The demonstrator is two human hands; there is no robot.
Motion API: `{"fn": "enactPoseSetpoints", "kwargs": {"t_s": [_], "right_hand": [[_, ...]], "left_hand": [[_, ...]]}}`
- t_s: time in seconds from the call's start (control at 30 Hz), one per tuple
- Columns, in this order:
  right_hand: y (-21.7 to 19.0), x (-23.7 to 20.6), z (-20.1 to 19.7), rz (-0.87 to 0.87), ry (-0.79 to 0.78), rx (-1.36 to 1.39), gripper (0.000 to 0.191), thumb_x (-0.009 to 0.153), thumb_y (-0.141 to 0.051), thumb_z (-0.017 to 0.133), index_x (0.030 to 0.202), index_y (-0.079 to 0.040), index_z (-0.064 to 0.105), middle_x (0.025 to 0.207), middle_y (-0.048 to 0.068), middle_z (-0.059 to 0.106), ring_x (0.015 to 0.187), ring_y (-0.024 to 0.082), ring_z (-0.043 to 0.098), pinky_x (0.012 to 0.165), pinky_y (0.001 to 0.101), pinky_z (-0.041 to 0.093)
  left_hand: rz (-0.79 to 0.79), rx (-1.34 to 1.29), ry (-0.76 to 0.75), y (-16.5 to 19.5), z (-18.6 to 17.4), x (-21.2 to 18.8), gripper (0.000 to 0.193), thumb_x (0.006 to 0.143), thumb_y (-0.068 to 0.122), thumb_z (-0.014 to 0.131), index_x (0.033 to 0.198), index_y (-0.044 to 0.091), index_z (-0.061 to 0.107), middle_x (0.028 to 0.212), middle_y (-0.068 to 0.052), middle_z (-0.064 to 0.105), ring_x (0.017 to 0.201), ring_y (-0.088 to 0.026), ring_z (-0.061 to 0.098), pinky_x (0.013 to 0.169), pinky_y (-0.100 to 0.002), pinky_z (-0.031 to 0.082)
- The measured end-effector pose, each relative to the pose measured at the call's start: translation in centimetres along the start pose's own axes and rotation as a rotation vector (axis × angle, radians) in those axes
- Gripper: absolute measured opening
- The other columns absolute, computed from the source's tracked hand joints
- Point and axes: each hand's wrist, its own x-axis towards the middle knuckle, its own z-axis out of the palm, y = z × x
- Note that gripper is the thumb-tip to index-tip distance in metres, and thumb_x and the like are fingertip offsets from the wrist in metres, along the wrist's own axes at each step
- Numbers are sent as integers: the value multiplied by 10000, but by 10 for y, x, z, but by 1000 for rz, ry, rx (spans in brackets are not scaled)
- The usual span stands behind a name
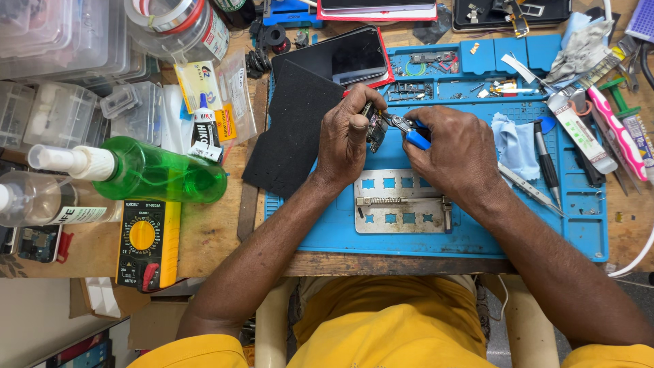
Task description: The person holds a small circuit board in one hand and uses blue-handled pliers to grip and work on components on the board, repositioning the board repeatedly. Near the end they set the board down and pick up a toothbrush and other small tools from the mat.
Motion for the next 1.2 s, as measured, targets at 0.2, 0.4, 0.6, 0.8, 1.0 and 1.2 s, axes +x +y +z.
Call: {"fn": "enactPoseSetpoints", "kwargs": {"t_s": [0.2, 0.4, 0.6, 0.8, 1.0, 1.2], "right_hand": [[-3, 0, -2, 12, -12, 25, 254, 886, -153, 741, 1107, -28, 759, 855, 134, 757, 704, 238, 745, 654, 396, 610], [-3, -1, -1, 14, -4, 32, 234, 883, -151, 735, 1084, -38, 772, 829, 133, 758, 663, 250, 735, 644, 409, 593], [-2, -1, 0, 26, -13, 5, 187, 904, -160, 732, 1023, -21, 772, 787, 128, 750, 624, 249, 726, 599, 406, 592], [2, 1, -3, 99, -113, 45, 164, 922, -185, 734, 985, -41, 782, 740, 114, 752, 559, 210, 715, 506, 378, 594], [3, 3, -10, 98, -169, 127, 217, 869, -233, 789, 996, -58, 805, 749, 145, 763, 553, 201, 710, 538, 364, 591], [-2, 5, -20, 158, -260, 122, 232, 854, -276, 808, 993, -90, 813, 664, 142, 732, 499, 206, 662, 519, 403, 538]], "left_hand": [[-17, 34, -3, 1, 0, 0, 887, 951, 866, 152, 1021, 109, 608, 838, -10, 583, 745, -76, 592, 621, -274, 496], [-8, 41, -11, 3, 0, -1, 882, 957, 867, 159, 1023, 107, 601, 852, -7, 591, 766, -76, 598, 640, -275, 505], [-8, 41, -12, 3, 0, -1, 891, 945, 877, 164, 998, 106, 608, 820, -10, 590, 747, -84, 606, 621, -286, 514], [-11, -61, -78, -4, -6, 5, 946, 923, 898, 172, 947, 85, 655, 816, -34, 659, 756, -100, 689, 635, -278, 586], [-65, -246, -201, -11, -12, 10, 965, 884, 915, 234, 958, 56, 668, 836, -75, 688, 760, -154, 768, 644, -299, 687], [-114, -366, -290, -14, -16, 11, 987, 853, 929, 250, 966, 46, 678, 850, -90, 695, 762, -177, 782, 648, -312, 702]]}}
